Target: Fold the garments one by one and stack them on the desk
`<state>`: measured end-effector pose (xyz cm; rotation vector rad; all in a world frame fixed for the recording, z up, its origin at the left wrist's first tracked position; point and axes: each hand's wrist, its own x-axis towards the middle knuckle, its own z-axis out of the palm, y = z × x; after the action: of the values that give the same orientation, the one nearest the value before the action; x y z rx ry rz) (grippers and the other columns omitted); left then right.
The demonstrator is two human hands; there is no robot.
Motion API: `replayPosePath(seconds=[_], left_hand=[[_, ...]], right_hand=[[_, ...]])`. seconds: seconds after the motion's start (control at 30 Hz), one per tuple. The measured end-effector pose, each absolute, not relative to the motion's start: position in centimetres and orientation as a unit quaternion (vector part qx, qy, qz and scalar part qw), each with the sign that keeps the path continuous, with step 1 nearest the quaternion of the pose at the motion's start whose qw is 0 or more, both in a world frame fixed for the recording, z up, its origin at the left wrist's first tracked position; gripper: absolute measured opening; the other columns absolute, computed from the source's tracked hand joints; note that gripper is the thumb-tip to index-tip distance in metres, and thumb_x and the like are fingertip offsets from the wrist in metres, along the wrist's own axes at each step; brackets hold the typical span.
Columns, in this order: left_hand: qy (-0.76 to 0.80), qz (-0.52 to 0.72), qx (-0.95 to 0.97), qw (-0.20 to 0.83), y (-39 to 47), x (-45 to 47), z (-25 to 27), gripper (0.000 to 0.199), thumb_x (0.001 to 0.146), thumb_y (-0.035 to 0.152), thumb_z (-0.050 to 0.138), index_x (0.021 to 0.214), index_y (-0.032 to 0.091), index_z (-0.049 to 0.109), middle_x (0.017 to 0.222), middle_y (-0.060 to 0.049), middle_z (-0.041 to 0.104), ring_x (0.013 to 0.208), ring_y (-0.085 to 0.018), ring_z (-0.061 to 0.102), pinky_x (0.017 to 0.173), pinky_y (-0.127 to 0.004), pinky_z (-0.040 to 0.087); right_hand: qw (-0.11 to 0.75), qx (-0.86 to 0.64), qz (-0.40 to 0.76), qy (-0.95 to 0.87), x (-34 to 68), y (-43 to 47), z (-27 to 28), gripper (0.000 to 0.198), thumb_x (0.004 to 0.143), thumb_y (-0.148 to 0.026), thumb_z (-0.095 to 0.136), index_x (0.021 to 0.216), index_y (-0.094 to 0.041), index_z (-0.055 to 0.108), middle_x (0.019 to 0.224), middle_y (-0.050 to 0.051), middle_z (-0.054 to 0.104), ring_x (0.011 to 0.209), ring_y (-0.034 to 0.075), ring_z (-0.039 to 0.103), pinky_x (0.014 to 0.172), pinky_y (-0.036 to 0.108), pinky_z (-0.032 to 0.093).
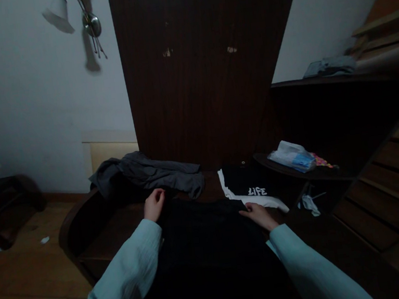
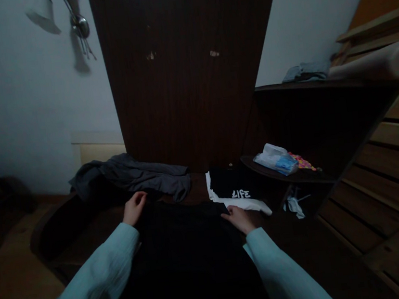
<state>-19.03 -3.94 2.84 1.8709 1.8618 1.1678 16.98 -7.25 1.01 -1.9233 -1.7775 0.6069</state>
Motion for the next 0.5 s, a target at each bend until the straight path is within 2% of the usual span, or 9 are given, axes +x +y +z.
replayPosePath(seconds=[0.17,0.27,0.4,0.5], left_hand=[[0.673,0.225,0.678,0.191,-4.4,-23.6,3.9,0.036,0.066,0.039,0.056,0.093,0.015,0.057,0.092,-0.008,0.065,0.085,-0.02,0.06,0.071,-0.024,0.045],[0.661,0.145,0.708,0.201,-4.7,-24.3,4.2,0.041,0.058,0.031,0.065,0.095,0.016,0.057,0.095,-0.006,0.065,0.086,-0.02,0.06,0.071,-0.023,0.045],[0.672,0.097,0.716,0.163,-4.7,-23.4,4.5,0.046,0.05,0.022,0.069,0.095,0.019,0.058,0.094,-0.004,0.065,0.09,-0.022,0.059,0.069,-0.021,0.044],[0.681,0.092,0.715,0.129,-5.2,-22.7,4.7,0.038,0.053,0.026,0.068,0.09,0.023,0.06,0.09,-0.002,0.066,0.089,-0.022,0.059,0.067,-0.021,0.043]], right_hand=[[0.225,-0.699,0.191,-0.652,16.9,-7.2,1.3,0.02,0.063,-0.029,0.059,0.052,-0.019,0.045,0.051,-0.004,0.049,0.053,0.013,0.048,0.049,0.022,0.031],[0.228,-0.7,0.2,-0.646,16.9,-6.9,1.7,0.022,0.061,-0.034,0.06,0.053,-0.019,0.047,0.051,-0.003,0.049,0.052,0.013,0.049,0.049,0.022,0.032],[0.218,-0.707,0.175,-0.65,16.4,-6.8,2.5,0.016,0.063,-0.032,0.058,0.056,-0.019,0.051,0.052,-0.003,0.053,0.057,0.014,0.053,0.052,0.023,0.033],[0.208,-0.718,0.141,-0.649,15.9,-7.3,3.0,0.014,0.066,-0.028,0.056,0.055,-0.02,0.05,0.054,-0.002,0.056,0.059,0.015,0.055,0.052,0.022,0.034]])
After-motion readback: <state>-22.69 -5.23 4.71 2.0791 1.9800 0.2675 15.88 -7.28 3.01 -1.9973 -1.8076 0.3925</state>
